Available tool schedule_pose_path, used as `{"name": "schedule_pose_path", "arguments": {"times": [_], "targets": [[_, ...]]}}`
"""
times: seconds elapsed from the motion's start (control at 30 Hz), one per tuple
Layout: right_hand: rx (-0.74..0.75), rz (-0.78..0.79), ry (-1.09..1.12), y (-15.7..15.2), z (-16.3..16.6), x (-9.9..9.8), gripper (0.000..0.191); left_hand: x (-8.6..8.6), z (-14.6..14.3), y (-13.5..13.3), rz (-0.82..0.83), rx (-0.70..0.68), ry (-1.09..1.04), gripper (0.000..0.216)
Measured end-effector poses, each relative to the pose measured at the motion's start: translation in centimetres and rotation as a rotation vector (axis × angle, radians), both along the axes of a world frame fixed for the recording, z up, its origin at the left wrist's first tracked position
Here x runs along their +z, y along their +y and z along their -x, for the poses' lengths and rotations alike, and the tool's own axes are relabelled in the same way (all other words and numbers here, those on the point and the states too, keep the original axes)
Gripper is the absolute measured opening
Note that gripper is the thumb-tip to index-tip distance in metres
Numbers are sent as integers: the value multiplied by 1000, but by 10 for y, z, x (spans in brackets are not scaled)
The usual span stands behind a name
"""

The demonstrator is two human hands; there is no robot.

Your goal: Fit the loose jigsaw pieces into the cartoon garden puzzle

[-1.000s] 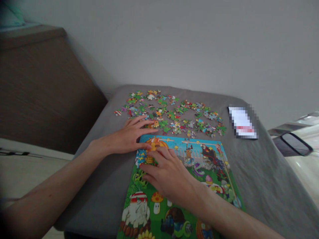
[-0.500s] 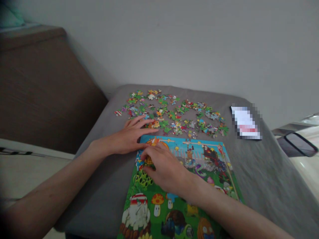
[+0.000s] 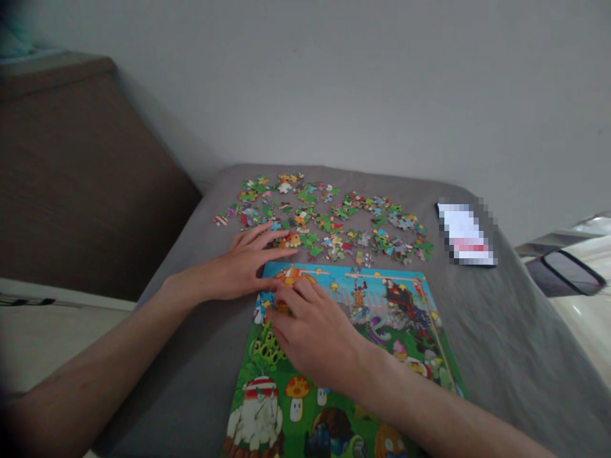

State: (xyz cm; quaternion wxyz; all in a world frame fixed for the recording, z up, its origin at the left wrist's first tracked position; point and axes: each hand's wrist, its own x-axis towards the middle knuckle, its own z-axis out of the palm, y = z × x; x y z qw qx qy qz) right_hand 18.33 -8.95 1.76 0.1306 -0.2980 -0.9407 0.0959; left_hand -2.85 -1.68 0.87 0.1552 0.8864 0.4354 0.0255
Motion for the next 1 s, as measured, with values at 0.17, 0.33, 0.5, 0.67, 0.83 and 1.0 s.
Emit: {"name": "schedule_pose_path", "arguments": {"times": [0.17,0.33,0.5,0.67,0.83,1.0], "targets": [[-3,-116,-146,-8,2,1,22,0,1,1,7,5,-10,67],[-2,-111,-152,-13,6,-2,23,-1,2,2,7,15,-2,70],[16,7,-74,-8,-2,12,24,-1,3,3,0,28,-7,73],[-123,92,102,27,-54,20,28,0,3,6,5,44,-4,74],[-359,36,204,64,-129,7,28,-2,6,10,-1,56,9,72],[-591,-32,374,80,-178,1,25,-6,16,15,-83,65,14,69]]}}
